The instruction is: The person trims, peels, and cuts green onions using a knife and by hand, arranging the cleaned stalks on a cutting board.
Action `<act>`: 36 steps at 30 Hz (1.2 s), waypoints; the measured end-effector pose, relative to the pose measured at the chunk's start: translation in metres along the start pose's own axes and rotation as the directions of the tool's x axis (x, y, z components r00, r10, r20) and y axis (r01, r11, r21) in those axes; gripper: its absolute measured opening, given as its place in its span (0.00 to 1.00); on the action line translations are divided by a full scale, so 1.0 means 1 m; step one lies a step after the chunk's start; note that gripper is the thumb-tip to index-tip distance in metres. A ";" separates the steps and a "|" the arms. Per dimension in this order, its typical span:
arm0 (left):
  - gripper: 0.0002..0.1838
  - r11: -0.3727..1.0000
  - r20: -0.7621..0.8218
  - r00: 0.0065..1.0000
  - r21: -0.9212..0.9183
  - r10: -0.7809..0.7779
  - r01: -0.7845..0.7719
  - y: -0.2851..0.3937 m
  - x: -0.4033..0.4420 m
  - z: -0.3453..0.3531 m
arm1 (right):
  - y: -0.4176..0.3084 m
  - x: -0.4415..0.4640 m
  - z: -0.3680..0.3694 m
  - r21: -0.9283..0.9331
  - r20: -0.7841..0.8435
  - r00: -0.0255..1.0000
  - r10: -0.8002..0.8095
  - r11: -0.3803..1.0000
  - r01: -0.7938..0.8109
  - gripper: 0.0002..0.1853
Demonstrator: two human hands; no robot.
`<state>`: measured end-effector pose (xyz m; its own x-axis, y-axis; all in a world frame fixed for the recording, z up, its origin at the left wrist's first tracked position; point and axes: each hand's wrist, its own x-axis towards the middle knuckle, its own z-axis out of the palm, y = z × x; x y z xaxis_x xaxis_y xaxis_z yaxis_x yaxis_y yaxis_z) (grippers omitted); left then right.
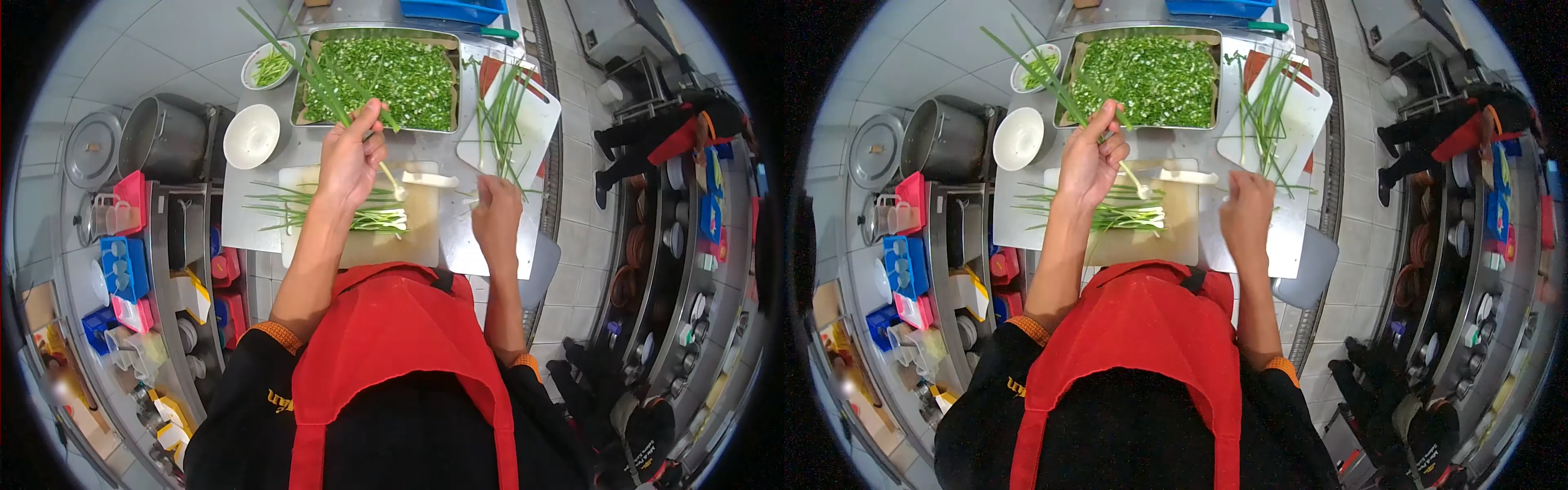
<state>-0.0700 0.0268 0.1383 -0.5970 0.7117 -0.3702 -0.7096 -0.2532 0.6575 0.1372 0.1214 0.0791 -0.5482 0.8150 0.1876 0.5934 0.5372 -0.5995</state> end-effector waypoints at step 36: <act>0.11 0.974 0.075 0.971 0.009 0.226 -0.227 -0.014 -0.019 0.009 | -0.065 0.002 0.031 0.731 0.453 0.891 -0.022 0.582 -0.357 0.18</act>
<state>-0.0458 0.0227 0.1419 -0.7122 0.6830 -0.1619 -0.5519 -0.4023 0.7305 0.0794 0.0820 0.0945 -0.7685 0.6164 -0.1718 0.1103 -0.1369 -0.9844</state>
